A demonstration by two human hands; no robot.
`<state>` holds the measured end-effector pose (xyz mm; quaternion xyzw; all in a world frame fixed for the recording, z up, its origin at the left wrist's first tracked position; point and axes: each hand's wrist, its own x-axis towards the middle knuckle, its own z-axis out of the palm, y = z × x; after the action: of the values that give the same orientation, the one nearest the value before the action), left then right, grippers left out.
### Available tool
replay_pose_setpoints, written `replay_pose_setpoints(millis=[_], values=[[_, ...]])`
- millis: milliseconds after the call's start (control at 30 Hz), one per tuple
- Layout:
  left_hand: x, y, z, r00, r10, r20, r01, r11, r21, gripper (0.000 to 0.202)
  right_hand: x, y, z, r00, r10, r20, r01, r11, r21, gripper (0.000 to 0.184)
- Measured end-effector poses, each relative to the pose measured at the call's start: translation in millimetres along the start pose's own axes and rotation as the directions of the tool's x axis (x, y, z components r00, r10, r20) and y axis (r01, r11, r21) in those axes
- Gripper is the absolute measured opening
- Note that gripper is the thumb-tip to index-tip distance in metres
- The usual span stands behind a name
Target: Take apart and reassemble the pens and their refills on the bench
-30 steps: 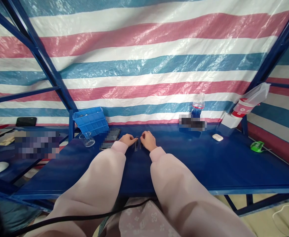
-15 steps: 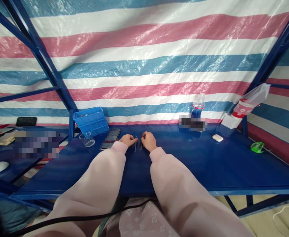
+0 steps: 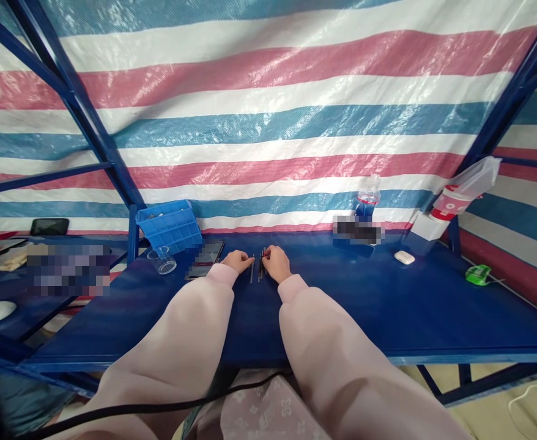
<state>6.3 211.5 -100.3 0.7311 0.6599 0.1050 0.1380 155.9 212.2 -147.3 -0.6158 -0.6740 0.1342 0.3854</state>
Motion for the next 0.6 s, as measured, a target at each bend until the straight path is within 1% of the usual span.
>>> replay_pose_setpoints(millis=[600], values=[[-1.9,1.1,-0.6,1.000,0.003,-0.012,-0.004,1.000,-0.012,0.027,0.6,-0.1,-0.4,0.999,0.033,0.010,-0.033,0.999,0.003,0.008]])
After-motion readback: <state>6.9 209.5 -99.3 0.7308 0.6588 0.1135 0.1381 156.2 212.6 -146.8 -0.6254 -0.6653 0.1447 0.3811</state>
